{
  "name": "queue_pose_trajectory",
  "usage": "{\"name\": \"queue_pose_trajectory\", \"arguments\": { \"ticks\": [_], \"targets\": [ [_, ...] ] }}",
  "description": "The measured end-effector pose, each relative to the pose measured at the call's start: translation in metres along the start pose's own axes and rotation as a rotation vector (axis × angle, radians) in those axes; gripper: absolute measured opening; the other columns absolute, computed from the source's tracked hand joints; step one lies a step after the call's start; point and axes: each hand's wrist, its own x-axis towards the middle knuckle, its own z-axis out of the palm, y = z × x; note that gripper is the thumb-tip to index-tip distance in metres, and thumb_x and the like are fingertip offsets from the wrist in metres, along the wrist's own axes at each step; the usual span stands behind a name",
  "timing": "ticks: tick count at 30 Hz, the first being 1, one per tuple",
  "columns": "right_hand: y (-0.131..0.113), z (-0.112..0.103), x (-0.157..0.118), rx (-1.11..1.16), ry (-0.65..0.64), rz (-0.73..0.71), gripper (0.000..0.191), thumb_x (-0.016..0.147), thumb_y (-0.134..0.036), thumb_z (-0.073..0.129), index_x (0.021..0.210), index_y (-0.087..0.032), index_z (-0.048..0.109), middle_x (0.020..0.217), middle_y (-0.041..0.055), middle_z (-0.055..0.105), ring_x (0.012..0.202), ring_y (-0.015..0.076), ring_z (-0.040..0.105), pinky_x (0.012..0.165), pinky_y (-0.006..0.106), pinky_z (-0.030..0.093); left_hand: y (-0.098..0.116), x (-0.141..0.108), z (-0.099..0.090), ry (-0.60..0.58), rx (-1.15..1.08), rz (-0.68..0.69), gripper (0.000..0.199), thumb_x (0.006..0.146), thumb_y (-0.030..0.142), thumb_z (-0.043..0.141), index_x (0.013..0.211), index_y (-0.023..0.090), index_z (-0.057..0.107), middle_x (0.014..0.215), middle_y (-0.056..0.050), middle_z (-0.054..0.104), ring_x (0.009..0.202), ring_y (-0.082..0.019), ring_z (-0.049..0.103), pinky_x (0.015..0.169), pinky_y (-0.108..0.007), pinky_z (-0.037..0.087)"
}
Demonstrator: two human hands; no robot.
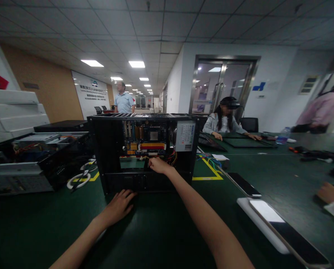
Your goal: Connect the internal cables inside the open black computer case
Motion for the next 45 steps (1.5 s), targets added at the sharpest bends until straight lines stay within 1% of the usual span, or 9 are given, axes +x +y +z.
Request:
{"name": "queue_pose_trajectory", "arguments": {
  "ticks": [6, 11, 17, 20, 24, 26, 29, 37, 45],
  "targets": [
    [0.003, 0.007, 0.029, 0.012, -0.215, 0.162, 0.007, 0.061, -0.009, 0.054, 0.062, -0.014, 0.058, 0.05, -0.0014, 0.053, 0.049, 0.009, 0.049, 0.048, 0.017, 0.034, 0.0, -0.001, -0.002, 0.01, 0.009, 0.015, 0.039, 0.076, 0.024, 0.038, 0.115, 0.026, 0.036, 0.114, -0.004, 0.042, 0.106, -0.021, 0.036, 0.087, -0.037, 0.03],
    [0.007, 0.015, 0.044, 0.053, -0.373, 0.295, 0.009, 0.06, -0.014, 0.057, 0.051, -0.015, 0.054, 0.039, -0.0025, 0.047, 0.046, 0.0112, 0.049, 0.051, 0.023, 0.041, 0.0, -0.001, -0.001, 0.001, 0.011, 0.007, 0.039, 0.076, 0.025, 0.038, 0.115, 0.026, 0.036, 0.115, -0.004, 0.041, 0.107, -0.021, 0.036, 0.088, -0.038, 0.03],
    [0.002, 0.025, 0.051, 0.044, -0.406, 0.353, 0.007, 0.051, -0.011, 0.061, 0.054, -0.015, 0.056, 0.049, 0.0008, 0.054, 0.06, 0.0176, 0.056, 0.063, 0.032, 0.046, 0.001, -0.001, -0.003, -0.01, 0.007, -0.002, 0.041, 0.075, 0.025, 0.038, 0.116, 0.027, 0.035, 0.115, -0.004, 0.041, 0.107, -0.022, 0.036, 0.088, -0.039, 0.03],
    [-0.003, 0.025, 0.051, -0.016, -0.509, 0.383, 0.01, 0.054, -0.014, 0.059, 0.065, -0.014, 0.06, 0.065, 0.0062, 0.061, 0.066, 0.0204, 0.058, 0.065, 0.035, 0.046, 0.001, -0.001, -0.004, -0.006, 0.006, 0.007, 0.041, 0.075, 0.026, 0.038, 0.116, 0.026, 0.035, 0.115, -0.005, 0.041, 0.107, -0.022, 0.035, 0.087, -0.039, 0.031],
    [-0.005, 0.023, 0.051, -0.092, -0.669, 0.388, 0.022, 0.059, -0.018, 0.055, 0.079, -0.01, 0.06, 0.084, 0.01, 0.061, 0.074, 0.0222, 0.059, 0.066, 0.035, 0.046, 0.001, 0.0, -0.001, 0.002, 0.018, 0.0, 0.042, 0.075, 0.025, 0.039, 0.117, 0.026, 0.035, 0.115, -0.005, 0.041, 0.107, -0.022, 0.036, 0.088, -0.038, 0.03],
    [-0.003, 0.024, 0.051, -0.081, -0.734, 0.38, 0.023, 0.063, -0.02, 0.052, 0.081, -0.009, 0.06, 0.085, 0.0101, 0.061, 0.074, 0.0216, 0.059, 0.066, 0.034, 0.046, 0.0, 0.0, 0.001, 0.006, 0.023, -0.006, 0.042, 0.075, 0.026, 0.039, 0.116, 0.026, 0.035, 0.115, -0.005, 0.041, 0.108, -0.022, 0.035, 0.088, -0.039, 0.03],
    [0.0, 0.027, 0.05, -0.017, -0.795, 0.411, 0.021, 0.068, -0.02, 0.047, 0.079, -0.008, 0.06, 0.076, 0.0088, 0.062, 0.068, 0.0199, 0.06, 0.065, 0.033, 0.046, -0.002, 0.001, 0.003, 0.01, 0.024, 0.005, 0.042, 0.075, 0.026, 0.039, 0.117, 0.027, 0.034, 0.115, -0.005, 0.041, 0.107, -0.023, 0.035, 0.088, -0.039, 0.03],
    [0.004, 0.029, 0.051, 0.109, -0.837, 0.499, 0.016, 0.068, -0.021, 0.049, 0.071, -0.009, 0.06, 0.059, 0.0041, 0.059, 0.06, 0.0183, 0.059, 0.066, 0.034, 0.046, -0.002, 0.001, 0.003, -0.008, 0.02, 0.005, 0.041, 0.076, 0.026, 0.038, 0.117, 0.027, 0.034, 0.116, -0.005, 0.04, 0.108, -0.022, 0.035, 0.089, -0.039, 0.029],
    [0.007, 0.029, 0.05, 0.037, -0.725, 0.519, 0.009, 0.064, -0.016, 0.052, 0.06, -0.01, 0.058, 0.058, 0.0052, 0.058, 0.062, 0.0198, 0.059, 0.065, 0.035, 0.045, -0.002, 0.001, 0.002, -0.006, 0.012, 0.002, 0.043, 0.076, 0.026, 0.039, 0.118, 0.028, 0.033, 0.116, -0.004, 0.04, 0.108, -0.023, 0.035, 0.089, -0.04, 0.029]
  ]
}}
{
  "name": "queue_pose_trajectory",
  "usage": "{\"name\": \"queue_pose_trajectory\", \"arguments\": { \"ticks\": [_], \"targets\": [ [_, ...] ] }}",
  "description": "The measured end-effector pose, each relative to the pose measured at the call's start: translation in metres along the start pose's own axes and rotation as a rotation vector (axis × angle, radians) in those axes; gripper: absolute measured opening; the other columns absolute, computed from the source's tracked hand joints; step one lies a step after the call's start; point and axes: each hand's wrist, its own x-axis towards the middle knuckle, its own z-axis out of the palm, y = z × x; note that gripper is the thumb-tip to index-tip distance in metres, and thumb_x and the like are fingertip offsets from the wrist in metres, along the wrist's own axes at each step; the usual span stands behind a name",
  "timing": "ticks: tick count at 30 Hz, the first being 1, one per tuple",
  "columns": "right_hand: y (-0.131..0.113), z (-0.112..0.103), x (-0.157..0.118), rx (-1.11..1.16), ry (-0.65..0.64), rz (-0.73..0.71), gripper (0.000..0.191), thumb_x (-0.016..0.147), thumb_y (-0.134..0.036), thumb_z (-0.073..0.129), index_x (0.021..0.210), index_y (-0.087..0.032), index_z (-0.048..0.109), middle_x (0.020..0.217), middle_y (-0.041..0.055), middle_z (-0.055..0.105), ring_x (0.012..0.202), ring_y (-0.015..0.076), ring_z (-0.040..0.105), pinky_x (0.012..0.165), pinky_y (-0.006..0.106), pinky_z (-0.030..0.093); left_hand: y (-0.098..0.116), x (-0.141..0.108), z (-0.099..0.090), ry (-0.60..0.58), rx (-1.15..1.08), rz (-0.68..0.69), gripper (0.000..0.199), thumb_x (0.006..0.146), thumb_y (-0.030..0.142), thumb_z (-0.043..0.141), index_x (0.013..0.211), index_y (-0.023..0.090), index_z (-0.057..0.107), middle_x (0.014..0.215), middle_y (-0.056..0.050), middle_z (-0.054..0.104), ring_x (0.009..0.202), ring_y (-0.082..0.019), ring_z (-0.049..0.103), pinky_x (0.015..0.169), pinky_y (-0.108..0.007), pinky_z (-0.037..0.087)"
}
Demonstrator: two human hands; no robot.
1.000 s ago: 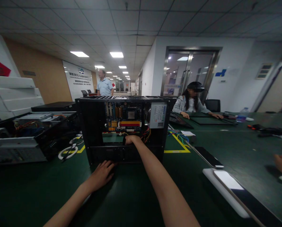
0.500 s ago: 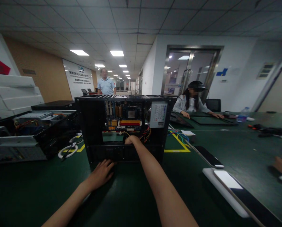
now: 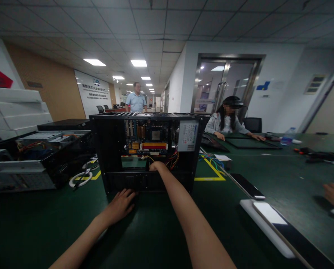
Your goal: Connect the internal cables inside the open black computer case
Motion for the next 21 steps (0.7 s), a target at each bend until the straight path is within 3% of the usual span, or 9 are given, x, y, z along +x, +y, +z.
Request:
{"name": "queue_pose_trajectory", "arguments": {
  "ticks": [6, 11, 16, 21],
  "targets": [
    [0.003, 0.001, -0.005, -0.002, 0.069, -0.105, 0.009, 0.063, -0.017, 0.051, 0.062, -0.01, 0.058, 0.058, 0.0037, 0.058, 0.055, 0.0159, 0.056, 0.056, 0.027, 0.043, 0.001, -0.001, -0.002, -0.003, 0.002, 0.001, 0.041, 0.076, 0.026, 0.038, 0.117, 0.027, 0.034, 0.115, -0.004, 0.041, 0.108, -0.022, 0.035, 0.089, -0.039, 0.029],
    [0.006, 0.003, -0.027, 0.096, 0.247, -0.237, 0.005, 0.063, -0.012, 0.051, 0.061, -0.011, 0.055, 0.054, -0.0006, 0.055, 0.053, 0.0109, 0.052, 0.052, 0.02, 0.039, -0.002, 0.0, 0.003, 0.026, 0.015, 0.02, 0.041, 0.075, 0.025, 0.038, 0.116, 0.026, 0.035, 0.114, -0.004, 0.042, 0.107, -0.022, 0.035, 0.088, -0.039, 0.031],
    [0.016, 0.006, -0.047, 0.527, 0.339, -0.295, 0.008, 0.067, -0.012, 0.05, 0.074, -0.015, 0.05, 0.057, -0.0031, 0.055, 0.05, 0.0075, 0.051, 0.047, 0.017, 0.038, -0.001, -0.001, 0.0, 0.038, 0.0, 0.029, 0.042, 0.075, 0.025, 0.039, 0.117, 0.028, 0.034, 0.115, -0.004, 0.041, 0.106, -0.022, 0.036, 0.087, -0.039, 0.031],
    [0.018, 0.008, -0.056, 1.004, 0.341, -0.374, 0.014, 0.072, -0.009, 0.046, 0.083, -0.017, 0.045, 0.064, -0.0013, 0.058, 0.053, 0.0082, 0.055, 0.058, 0.023, 0.045, 0.002, -0.001, -0.003, 0.028, -0.004, 0.022, 0.04, 0.076, 0.025, 0.038, 0.116, 0.027, 0.035, 0.114, -0.004, 0.042, 0.105, -0.021, 0.037, 0.087, -0.039, 0.031]
  ]
}}
